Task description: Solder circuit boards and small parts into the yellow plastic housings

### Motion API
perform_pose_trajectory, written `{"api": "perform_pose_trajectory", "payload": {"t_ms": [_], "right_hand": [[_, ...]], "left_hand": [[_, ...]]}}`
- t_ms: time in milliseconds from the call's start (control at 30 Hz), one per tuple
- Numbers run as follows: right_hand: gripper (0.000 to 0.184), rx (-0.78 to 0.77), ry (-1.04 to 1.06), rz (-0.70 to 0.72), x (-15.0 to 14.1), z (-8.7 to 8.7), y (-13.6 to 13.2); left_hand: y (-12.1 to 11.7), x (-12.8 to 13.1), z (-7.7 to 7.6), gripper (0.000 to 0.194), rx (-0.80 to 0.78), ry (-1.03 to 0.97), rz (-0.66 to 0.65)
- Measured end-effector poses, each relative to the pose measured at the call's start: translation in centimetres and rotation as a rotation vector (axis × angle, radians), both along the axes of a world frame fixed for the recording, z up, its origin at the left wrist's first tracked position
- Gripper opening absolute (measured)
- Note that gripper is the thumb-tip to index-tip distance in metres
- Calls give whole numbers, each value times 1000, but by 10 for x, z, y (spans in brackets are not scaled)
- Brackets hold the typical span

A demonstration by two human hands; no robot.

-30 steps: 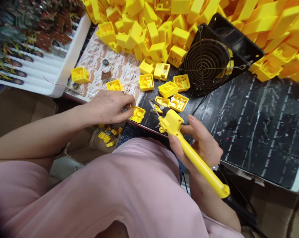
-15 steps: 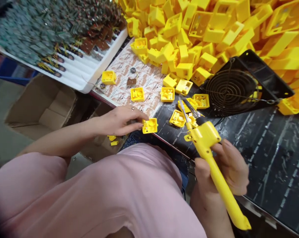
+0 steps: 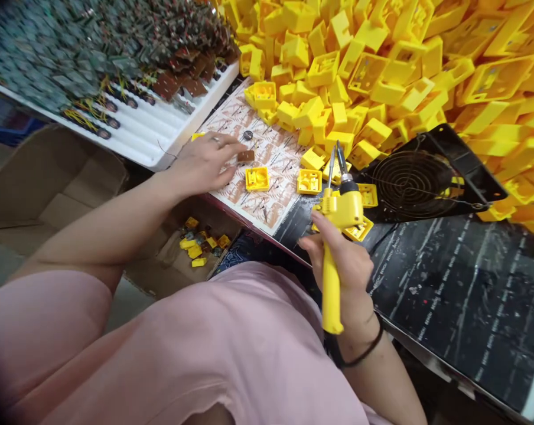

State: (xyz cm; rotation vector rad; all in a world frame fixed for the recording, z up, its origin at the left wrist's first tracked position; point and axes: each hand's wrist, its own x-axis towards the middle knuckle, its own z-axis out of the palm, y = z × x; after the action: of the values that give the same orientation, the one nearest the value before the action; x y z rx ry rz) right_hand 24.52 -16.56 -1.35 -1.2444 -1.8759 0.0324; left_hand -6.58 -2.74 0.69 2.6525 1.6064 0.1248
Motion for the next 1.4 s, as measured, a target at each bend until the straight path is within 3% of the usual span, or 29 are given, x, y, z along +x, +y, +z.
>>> {"api": "perform_pose_trajectory", "payload": {"t_ms": [67,133,300,433,567,767,933,1033,1133,1267,1400], "right_hand": [[20,75,-61,50,-12,7,9],[15,71,-83,78,-17,10,14],[20,71,-86,85,-18,9,15],[22,65,-92,72,-18,10,12],[20,53,-90,53,-15,9,9],[15,110,-105,-7,-11,11,5],[27,133,-61,-72,-8,5,-4],[38,102,6,-88,-6,-4,-11],[41,65,25,-63,-2,-11,-12],[41,36,-28,-12,-1,-12,-6],[35,35,-144,7,-10,-9,9]], "left_hand": [[16,10,0,43,-50,8,-2],[30,10,10,38,-103,-50,-14],[60,2,37,43,-341,-265,-160],[83,12,42,30,-461,-255,-208],[94,30,48,30,-524,-284,-230],[82,80,62,38,-605,-142,-405],[50,136,52,29,-686,23,-628],[32,151,45,30,-689,68,-773],[26,134,47,27,-495,-114,-720],[19,66,48,26,-162,-389,-325],[-9,3,23,30,-72,-327,-80]]}}
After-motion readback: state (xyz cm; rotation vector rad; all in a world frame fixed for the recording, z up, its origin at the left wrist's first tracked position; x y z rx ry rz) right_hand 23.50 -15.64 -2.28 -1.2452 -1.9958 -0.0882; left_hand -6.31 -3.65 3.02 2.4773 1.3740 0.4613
